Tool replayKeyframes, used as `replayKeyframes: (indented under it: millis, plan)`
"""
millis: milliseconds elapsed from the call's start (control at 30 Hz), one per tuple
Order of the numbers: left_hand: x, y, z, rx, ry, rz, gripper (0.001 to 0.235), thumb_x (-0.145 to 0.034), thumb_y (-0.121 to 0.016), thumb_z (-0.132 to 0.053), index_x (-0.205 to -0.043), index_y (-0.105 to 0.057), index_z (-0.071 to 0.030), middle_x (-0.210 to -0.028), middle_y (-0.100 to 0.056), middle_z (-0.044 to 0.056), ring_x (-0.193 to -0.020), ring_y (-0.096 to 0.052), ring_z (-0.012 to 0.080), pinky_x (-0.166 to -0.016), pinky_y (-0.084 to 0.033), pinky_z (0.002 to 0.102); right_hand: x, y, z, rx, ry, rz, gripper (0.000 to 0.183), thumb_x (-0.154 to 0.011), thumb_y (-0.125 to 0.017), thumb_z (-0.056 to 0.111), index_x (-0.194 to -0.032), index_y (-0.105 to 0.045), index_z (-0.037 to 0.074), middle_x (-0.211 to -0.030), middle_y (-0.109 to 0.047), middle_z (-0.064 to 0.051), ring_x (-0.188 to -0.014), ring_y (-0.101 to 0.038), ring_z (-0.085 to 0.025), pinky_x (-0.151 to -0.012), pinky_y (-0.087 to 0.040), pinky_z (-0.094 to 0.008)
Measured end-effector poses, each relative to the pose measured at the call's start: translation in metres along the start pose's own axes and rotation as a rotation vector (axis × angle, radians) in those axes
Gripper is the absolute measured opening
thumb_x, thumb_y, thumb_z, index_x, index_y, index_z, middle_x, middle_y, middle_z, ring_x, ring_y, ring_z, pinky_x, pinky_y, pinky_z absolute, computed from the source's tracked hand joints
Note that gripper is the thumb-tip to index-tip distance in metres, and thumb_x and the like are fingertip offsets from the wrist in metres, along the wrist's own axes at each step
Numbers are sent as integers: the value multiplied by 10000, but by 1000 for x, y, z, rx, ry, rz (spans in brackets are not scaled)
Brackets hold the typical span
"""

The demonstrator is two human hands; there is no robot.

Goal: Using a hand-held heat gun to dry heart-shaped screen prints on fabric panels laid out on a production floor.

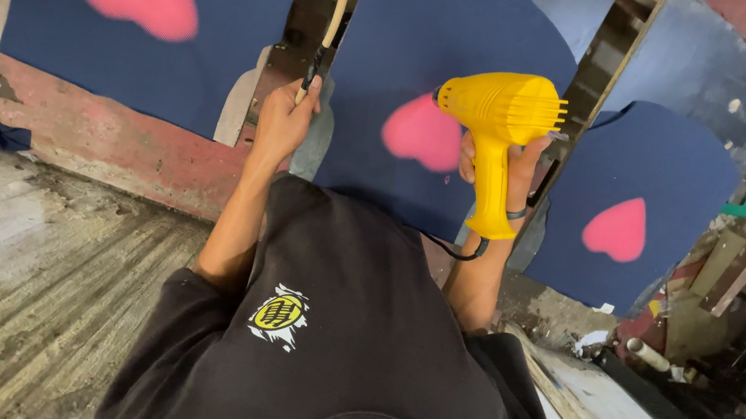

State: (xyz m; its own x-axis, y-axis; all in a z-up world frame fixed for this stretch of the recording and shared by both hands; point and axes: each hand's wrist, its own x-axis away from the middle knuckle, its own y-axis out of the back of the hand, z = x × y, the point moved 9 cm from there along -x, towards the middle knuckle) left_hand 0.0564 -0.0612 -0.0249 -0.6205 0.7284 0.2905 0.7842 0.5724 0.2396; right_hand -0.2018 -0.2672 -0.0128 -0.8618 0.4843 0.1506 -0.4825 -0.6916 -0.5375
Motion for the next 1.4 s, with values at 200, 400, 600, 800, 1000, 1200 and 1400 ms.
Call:
replayKeyframes:
  millis: [200,400,600,800,1000,1200,1400]
  plan:
    - [4,1,2,-23,5,-37,512,-1158,-499,-353,-713,-591,-118,-485,-455,83,-438,-392,189,-511,-338,350,3,2,15,33,28,7,1158,-792,-184,926,-1516,-431,57,-787,-597,-122,-448,-583,-191,-415,-517,-287]
    - [-2,-14,17,-50,28,43,521,-1155,-491,-431,-731,-599,-146,-492,-463,58,-449,-428,195,-509,-353,338,46,19,16,54,43,-86,1093,-822,-206,911,-1538,-456,124,-778,-602,-80,-454,-578,-157,-431,-514,-253]
    - [0,-24,7,-13,1,44,524,-1172,-491,-376,-715,-591,-139,-470,-451,40,-419,-367,142,-490,-341,305,100,41,-11,-80,62,-160,1111,-796,-213,911,-1540,-413,111,-742,-576,-126,-425,-583,-224,-398,-533,-290]
    - [16,-15,10,30,44,96,556,-1145,-526,-437,-693,-618,-127,-493,-481,61,-463,-441,182,-532,-371,333,133,4,-34,-71,69,-240,1098,-813,-233,920,-1526,-421,105,-748,-528,-92,-441,-544,-183,-398,-469,-265]
    - [43,46,18,97,130,157,517,-1083,-568,-457,-694,-667,-131,-566,-552,54,-581,-529,206,-616,-435,347,111,-57,-55,-108,75,-228,1112,-781,-310,943,-1510,-461,118,-772,-539,-77,-469,-554,-189,-438,-460,-268]
    - [67,199,35,103,183,139,486,-1069,-578,-454,-723,-700,-135,-548,-594,33,-549,-558,167,-593,-475,309,55,-174,-58,-495,256,-126,860,-831,-568,748,-1451,-590,153,-1059,-634,-190,-788,-623,-381,-604,-538,-391]
    - [24,373,46,-6,92,22,485,-1131,-531,-388,-746,-664,-124,-537,-517,23,-550,-506,168,-601,-453,313,-42,-292,-84,-574,291,30,958,-758,-536,812,-1492,-569,196,-1046,-614,-171,-738,-590,-322,-608,-508,-345]
